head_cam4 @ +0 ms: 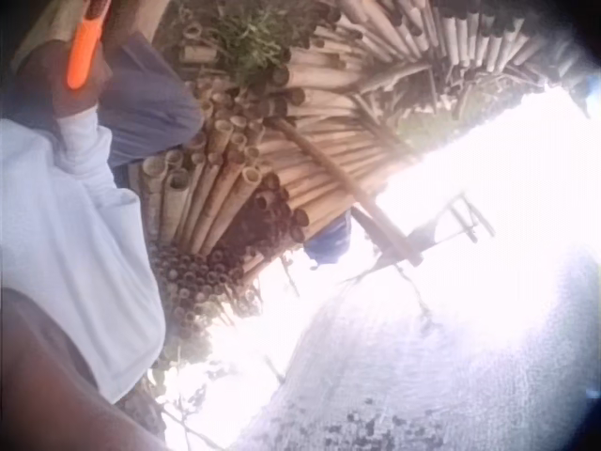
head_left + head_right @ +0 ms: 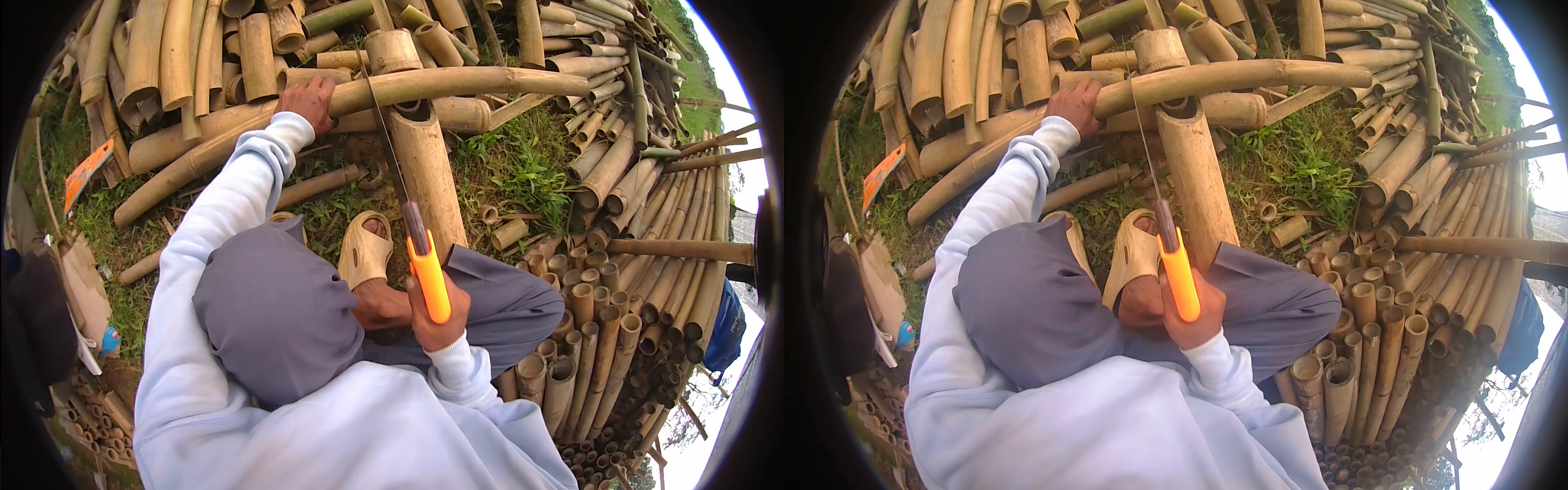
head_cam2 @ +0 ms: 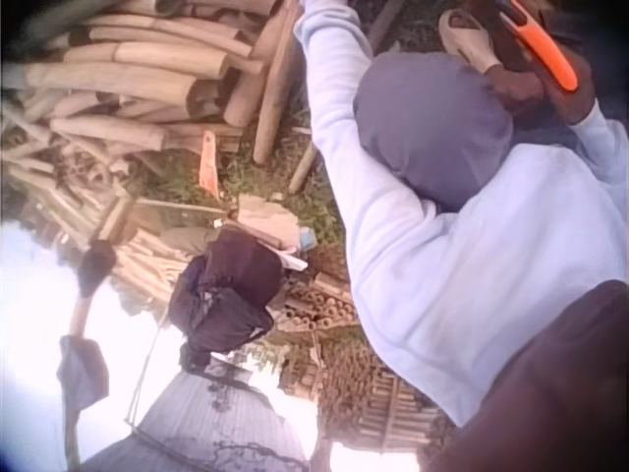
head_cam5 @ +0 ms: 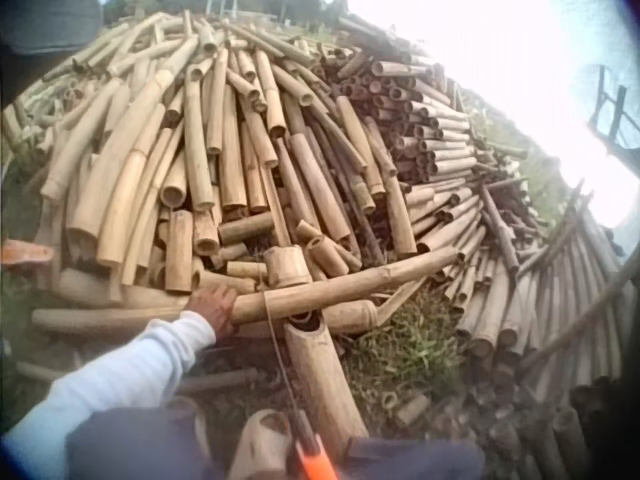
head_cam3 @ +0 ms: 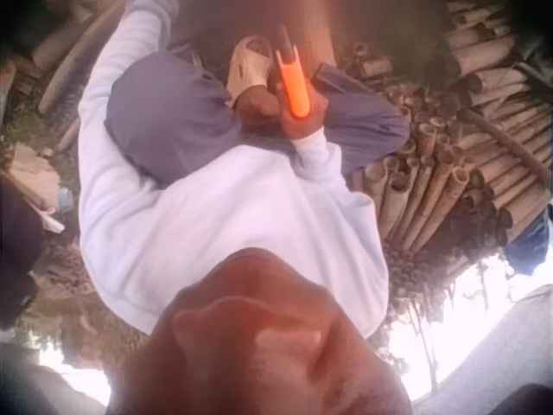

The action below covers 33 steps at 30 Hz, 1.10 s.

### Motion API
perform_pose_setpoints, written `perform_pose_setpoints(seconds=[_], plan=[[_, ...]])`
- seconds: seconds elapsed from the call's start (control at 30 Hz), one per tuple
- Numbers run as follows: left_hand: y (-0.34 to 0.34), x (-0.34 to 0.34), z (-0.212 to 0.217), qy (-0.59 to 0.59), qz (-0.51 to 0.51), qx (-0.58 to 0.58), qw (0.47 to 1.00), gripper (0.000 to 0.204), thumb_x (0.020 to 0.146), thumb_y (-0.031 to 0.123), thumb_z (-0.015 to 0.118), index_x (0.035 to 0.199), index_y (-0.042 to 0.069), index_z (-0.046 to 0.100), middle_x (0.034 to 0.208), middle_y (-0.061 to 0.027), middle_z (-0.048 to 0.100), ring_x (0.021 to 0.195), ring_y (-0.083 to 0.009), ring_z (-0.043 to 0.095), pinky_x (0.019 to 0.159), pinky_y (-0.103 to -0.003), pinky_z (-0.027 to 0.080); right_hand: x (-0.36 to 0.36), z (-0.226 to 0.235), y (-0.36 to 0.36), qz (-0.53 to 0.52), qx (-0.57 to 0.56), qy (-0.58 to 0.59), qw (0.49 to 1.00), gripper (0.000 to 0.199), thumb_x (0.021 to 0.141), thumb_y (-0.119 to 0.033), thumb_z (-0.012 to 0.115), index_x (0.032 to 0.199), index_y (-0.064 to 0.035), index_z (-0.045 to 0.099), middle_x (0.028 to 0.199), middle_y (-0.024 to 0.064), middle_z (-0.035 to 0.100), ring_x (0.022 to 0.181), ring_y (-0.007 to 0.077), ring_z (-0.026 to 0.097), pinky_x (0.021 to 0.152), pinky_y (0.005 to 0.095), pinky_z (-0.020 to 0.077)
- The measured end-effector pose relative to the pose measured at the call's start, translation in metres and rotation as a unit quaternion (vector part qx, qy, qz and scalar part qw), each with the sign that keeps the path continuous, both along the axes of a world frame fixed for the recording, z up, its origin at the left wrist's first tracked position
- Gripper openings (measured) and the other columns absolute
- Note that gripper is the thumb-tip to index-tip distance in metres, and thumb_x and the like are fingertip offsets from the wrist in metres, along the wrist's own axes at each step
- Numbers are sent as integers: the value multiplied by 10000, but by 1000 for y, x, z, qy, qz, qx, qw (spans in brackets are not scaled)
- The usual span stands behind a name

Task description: The person sits on the ground and uses a hand saw to cut bamboo poles into shorter sections. They repeatedly position a pole, saw through it, and set the cut pieces aside among a large pile of bamboo.

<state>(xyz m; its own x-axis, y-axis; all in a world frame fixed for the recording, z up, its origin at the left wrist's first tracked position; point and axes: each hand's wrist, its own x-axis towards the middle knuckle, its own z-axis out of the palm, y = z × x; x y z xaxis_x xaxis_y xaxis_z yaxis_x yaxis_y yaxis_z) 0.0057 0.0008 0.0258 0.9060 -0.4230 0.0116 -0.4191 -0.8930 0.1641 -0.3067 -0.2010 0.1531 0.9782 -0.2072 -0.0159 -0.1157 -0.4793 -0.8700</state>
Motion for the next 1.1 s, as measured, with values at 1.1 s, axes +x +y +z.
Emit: perform_pose_setpoints(seconds=[1.1], plan=[[-16, 2, 8, 34, -19, 15, 999, 500, 743, 274, 833, 1127, 68, 589, 1158, -148, 646, 1081, -360, 669, 937, -447, 551, 79, -48, 1, -15, 68, -15, 997, 105, 932, -62, 711, 959, 32, 674, 685, 74, 624, 604, 120, 550, 584, 292, 468]])
